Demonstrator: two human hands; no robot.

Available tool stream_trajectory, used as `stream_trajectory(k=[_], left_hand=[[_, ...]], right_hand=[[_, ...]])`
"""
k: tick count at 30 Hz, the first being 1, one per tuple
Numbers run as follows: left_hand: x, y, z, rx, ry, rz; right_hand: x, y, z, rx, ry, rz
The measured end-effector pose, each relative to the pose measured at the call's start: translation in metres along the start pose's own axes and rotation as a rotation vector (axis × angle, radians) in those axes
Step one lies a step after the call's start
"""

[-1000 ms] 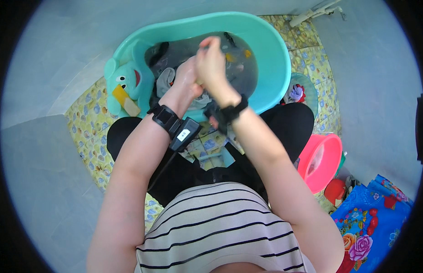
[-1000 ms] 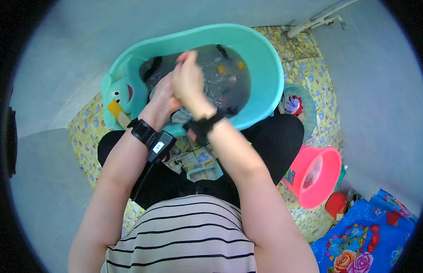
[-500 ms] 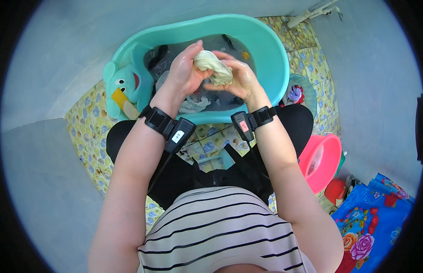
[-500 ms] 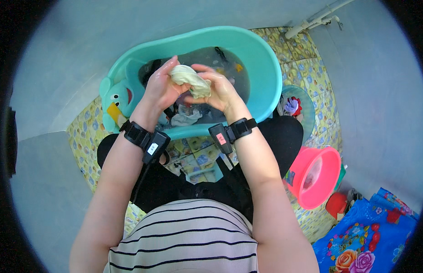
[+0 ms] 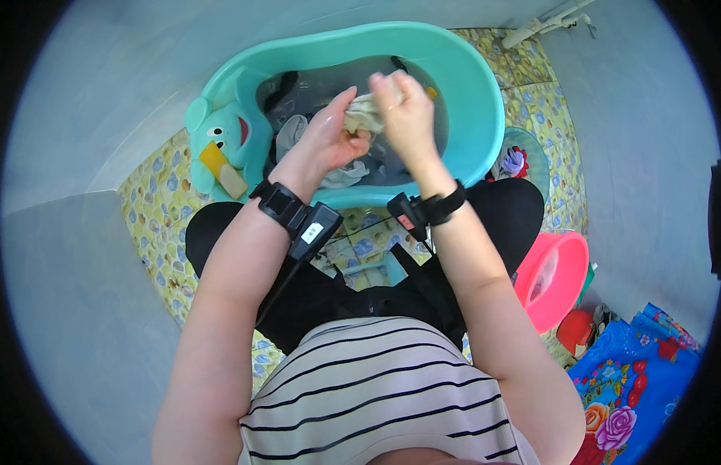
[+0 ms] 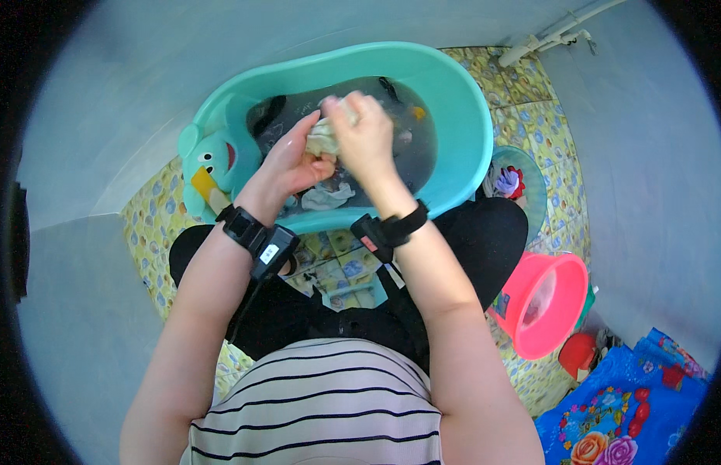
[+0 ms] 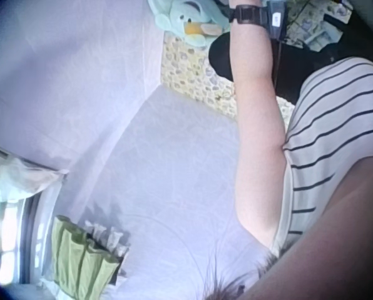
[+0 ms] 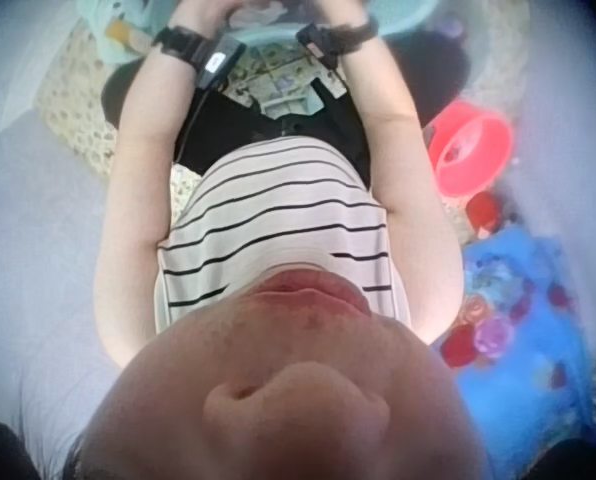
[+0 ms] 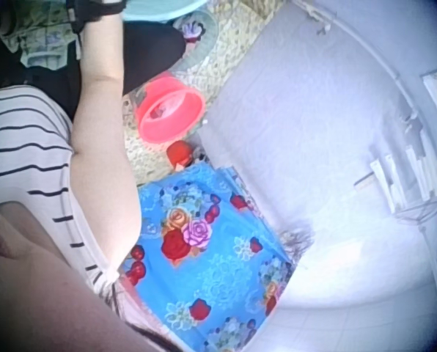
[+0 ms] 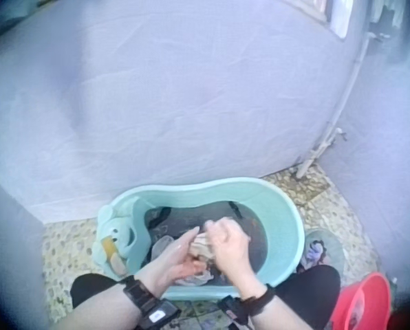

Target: The person washes individual pieces of clothing and small laundry items by hand in a tub filled with soapy water, rubbing the items together, using a bar of soap, and rinsing them.

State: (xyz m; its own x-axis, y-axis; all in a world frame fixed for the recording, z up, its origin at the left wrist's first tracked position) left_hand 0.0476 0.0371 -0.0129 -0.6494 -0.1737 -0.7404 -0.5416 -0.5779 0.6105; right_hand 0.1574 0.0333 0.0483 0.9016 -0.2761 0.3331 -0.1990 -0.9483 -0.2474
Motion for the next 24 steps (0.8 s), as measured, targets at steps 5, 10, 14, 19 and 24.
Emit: stream_trajectory(k=[5,10,14,19,24], left_hand=[[-0.021,0.008,-0.013,-0.237,-0.095,0.199],[0.019,-0.005,0.006,-0.171,-0.017,0.033],[-0.016,-0.006,-0.007,-0.217,-0.243,0.038],[-0.005,0.001,-0.005,-0.221,0.045,0.158],[-0.027,-0.002,0.001,-0.196,-0.087,-0.009]], right_hand=[[-0.031,0.001,0.010,-0.098,0.430,0.076],[-0.055,0.035,-0.032,0.060,0.418,-0.061],[-0.029,-0.017,0.012,-0.230,0.429,0.062],[-0.047,0.019,-0.008,-0.068,0.449,0.000],[-0.019,-0.047,0.067,-0.297,0.106,0.051]])
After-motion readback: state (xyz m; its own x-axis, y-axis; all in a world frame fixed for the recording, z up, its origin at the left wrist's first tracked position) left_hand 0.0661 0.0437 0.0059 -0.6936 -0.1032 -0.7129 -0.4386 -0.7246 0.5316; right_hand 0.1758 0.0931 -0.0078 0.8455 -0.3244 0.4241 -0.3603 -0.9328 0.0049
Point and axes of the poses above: each hand's wrist, its own y-axis away from the middle knuckle, its own x-axis out of the back of the hand, z = x × y, the point moved 4 cm from there along -y, towards the middle knuckle, and after that the axes turned 1 degree about -x, right-handed, at the moved point
